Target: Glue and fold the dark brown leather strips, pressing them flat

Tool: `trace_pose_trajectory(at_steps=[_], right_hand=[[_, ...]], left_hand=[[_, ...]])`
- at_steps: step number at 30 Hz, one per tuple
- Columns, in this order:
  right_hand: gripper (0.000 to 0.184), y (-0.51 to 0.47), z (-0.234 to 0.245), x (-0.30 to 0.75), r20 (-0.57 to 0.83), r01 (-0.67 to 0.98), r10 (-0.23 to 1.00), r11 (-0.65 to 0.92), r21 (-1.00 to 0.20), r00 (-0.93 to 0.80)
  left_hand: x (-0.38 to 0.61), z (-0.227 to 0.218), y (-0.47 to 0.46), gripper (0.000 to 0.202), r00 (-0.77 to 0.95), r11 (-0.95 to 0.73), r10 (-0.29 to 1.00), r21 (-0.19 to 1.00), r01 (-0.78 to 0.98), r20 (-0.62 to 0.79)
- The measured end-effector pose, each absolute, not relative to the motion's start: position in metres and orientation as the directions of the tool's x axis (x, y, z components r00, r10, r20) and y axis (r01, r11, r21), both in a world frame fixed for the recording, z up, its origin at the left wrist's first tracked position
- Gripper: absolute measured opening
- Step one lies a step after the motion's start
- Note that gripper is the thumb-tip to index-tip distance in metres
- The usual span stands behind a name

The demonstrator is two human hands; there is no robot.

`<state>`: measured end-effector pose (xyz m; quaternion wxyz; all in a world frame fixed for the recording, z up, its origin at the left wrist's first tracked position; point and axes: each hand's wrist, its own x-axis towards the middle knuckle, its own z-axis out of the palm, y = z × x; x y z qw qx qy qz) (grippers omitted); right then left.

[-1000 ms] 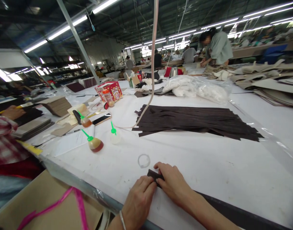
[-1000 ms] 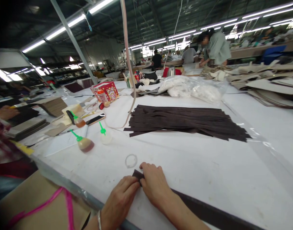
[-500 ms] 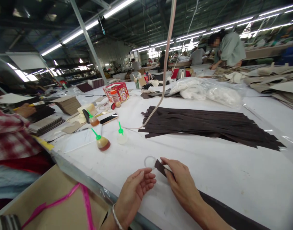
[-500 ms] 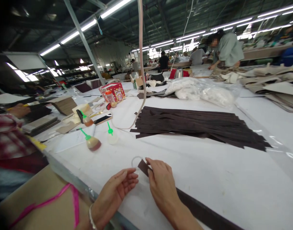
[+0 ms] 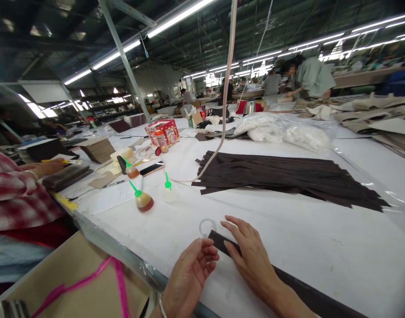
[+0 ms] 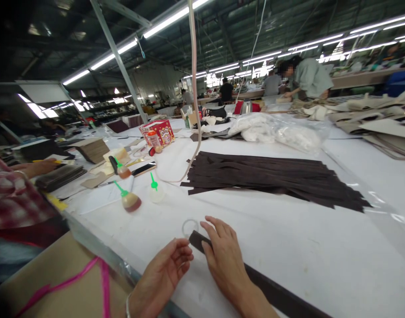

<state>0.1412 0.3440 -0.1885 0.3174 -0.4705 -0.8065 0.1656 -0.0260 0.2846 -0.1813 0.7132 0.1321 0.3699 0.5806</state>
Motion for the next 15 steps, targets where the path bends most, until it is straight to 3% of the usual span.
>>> trace_pose_trajectory(at_steps=[3, 5, 7, 10, 15], right_hand=[[0.022, 0.336, -0.173, 0.138, 0.283, 0.515, 0.905, 0.416, -0.749, -0.319], [0.019, 0.329, -0.165, 0.135, 0.171, 0.379, 0.908, 0.323, -0.867, -0.383], [0.018, 0.324, -0.160, 0.132, 0.120, 0.316, 0.888, 0.281, -0.906, -0.445], [0.020, 0.319, -0.157, 0.131, 0.140, 0.405, 0.866, 0.360, -0.840, -0.479], [0.019, 0.314, -0.150, 0.134, 0.093, 0.625, 0.778, 0.564, -0.540, -0.621]], left_hand=[[-0.022, -0.182, 0.282, 0.027, 0.042, 0.276, 0.932, 0.631, -0.725, -0.359], [-0.019, -0.181, 0.281, 0.028, 0.045, 0.274, 0.935, 0.638, -0.719, -0.351], [-0.016, -0.179, 0.281, 0.031, 0.041, 0.266, 0.942, 0.668, -0.695, -0.332], [-0.014, -0.173, 0.279, 0.032, 0.016, 0.215, 0.966, 0.774, -0.595, -0.256], [-0.015, -0.164, 0.273, 0.034, -0.025, 0.171, 0.983, 0.962, -0.214, -0.180]])
